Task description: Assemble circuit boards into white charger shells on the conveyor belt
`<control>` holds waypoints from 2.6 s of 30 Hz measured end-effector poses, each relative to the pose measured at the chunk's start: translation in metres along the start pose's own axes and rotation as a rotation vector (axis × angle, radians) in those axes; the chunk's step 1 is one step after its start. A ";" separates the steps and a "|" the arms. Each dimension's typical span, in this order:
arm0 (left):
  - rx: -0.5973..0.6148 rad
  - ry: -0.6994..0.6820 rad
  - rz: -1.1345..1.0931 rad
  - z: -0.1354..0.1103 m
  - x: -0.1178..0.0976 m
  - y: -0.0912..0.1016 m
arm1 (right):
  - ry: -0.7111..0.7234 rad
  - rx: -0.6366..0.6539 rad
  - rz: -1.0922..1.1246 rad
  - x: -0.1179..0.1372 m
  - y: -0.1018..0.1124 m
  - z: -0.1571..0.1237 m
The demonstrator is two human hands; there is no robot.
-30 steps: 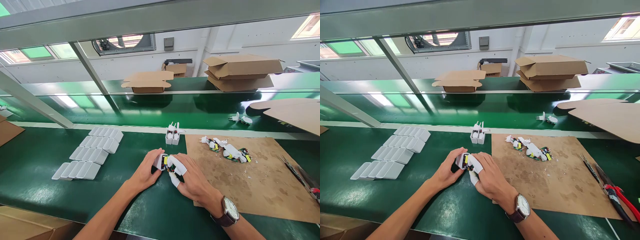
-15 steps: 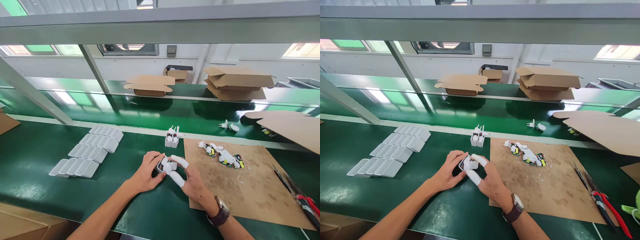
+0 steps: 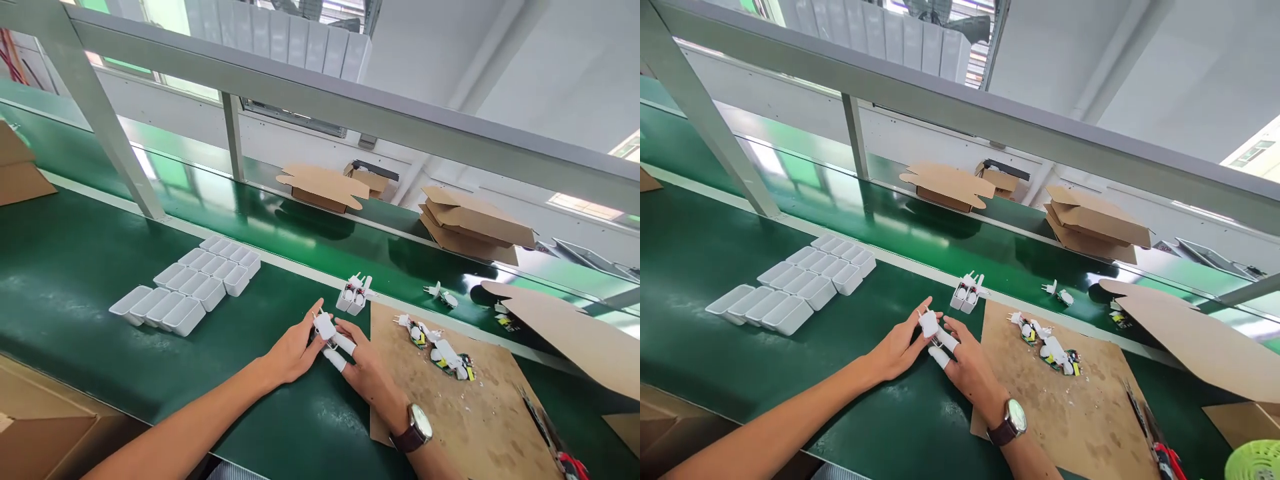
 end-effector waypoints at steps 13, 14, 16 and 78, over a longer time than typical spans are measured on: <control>-0.082 0.026 -0.058 -0.002 0.001 0.006 | -0.074 -0.132 0.000 -0.006 0.003 -0.004; -0.086 0.002 -0.047 -0.003 -0.001 0.005 | -0.086 -0.140 0.007 -0.006 0.005 -0.004; -0.099 -0.040 -0.034 -0.004 -0.003 0.004 | -0.079 -0.122 0.030 -0.004 0.005 -0.004; -0.305 -0.292 0.311 -0.009 -0.016 0.008 | -0.594 -0.378 0.869 -0.038 -0.028 -0.026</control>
Point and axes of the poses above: each hand's wrist, its own z-axis towards the middle knuckle, its own y-axis out of the back of the hand, x = y × z, the point moved 8 cm from there along z, towards the middle knuckle, and after that the axes turned 12 degrees about y, right-handed, at the moved point
